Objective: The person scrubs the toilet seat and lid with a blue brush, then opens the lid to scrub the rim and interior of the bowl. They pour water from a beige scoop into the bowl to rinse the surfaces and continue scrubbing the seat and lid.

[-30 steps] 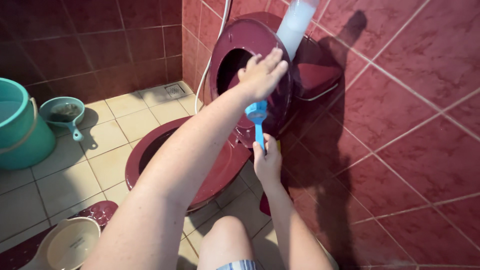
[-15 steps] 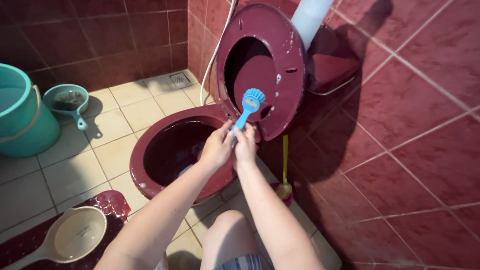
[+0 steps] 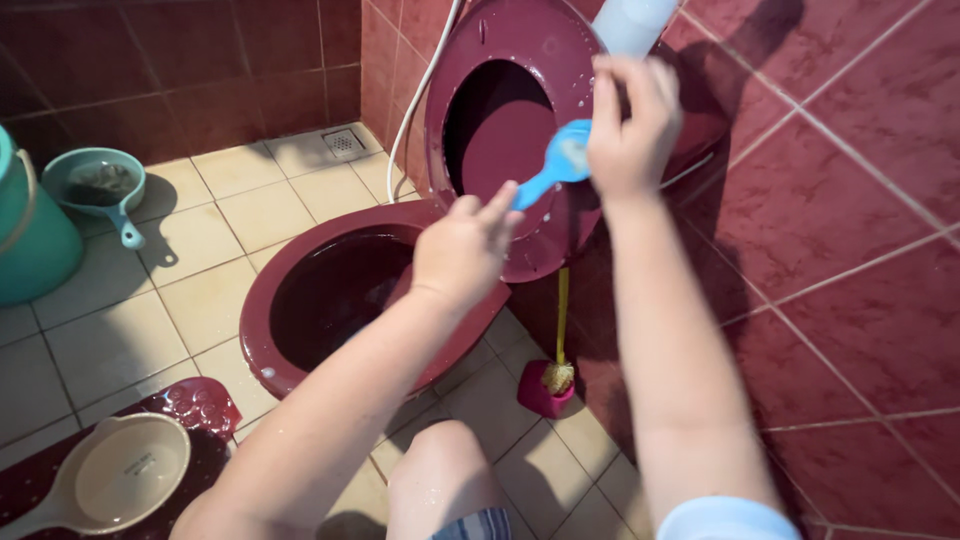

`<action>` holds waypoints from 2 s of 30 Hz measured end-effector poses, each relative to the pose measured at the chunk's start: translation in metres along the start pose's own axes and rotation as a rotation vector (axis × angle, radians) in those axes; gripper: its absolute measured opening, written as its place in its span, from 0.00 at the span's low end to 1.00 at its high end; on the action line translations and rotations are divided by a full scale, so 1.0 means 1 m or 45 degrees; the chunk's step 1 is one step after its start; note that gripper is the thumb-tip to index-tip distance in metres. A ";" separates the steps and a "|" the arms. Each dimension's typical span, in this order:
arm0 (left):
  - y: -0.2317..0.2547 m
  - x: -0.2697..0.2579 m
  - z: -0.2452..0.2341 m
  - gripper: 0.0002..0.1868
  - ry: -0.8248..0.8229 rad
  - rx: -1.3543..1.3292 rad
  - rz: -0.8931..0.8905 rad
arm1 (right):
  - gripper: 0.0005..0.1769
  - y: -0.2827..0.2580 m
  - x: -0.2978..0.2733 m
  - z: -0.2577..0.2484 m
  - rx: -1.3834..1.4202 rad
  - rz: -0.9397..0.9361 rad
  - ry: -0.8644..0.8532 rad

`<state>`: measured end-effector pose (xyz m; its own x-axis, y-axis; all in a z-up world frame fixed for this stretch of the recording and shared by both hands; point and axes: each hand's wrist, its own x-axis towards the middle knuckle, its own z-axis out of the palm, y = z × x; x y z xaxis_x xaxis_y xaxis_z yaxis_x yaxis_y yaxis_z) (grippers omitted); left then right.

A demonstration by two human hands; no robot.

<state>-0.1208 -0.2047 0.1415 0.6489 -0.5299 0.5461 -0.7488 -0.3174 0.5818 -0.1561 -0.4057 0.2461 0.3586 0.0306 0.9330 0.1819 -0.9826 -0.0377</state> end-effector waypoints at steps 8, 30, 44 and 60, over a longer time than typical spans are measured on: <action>0.005 0.017 -0.006 0.21 0.049 0.142 0.121 | 0.01 0.034 0.044 0.030 -0.234 -0.036 -0.291; -0.007 -0.047 0.021 0.21 -0.067 0.025 0.144 | 0.06 0.047 0.060 0.037 -0.038 0.190 -0.417; -0.014 0.025 0.006 0.20 0.121 0.054 0.207 | 0.12 0.047 0.056 0.036 0.090 0.223 -0.368; -0.077 0.139 -0.030 0.17 0.066 -0.140 -0.202 | 0.16 0.046 0.053 0.032 0.063 0.103 -0.333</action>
<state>0.0312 -0.2298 0.1903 0.7656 -0.4382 0.4710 -0.6194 -0.3043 0.7237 -0.0993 -0.4431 0.2824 0.5966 0.0049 0.8025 0.1854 -0.9738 -0.1319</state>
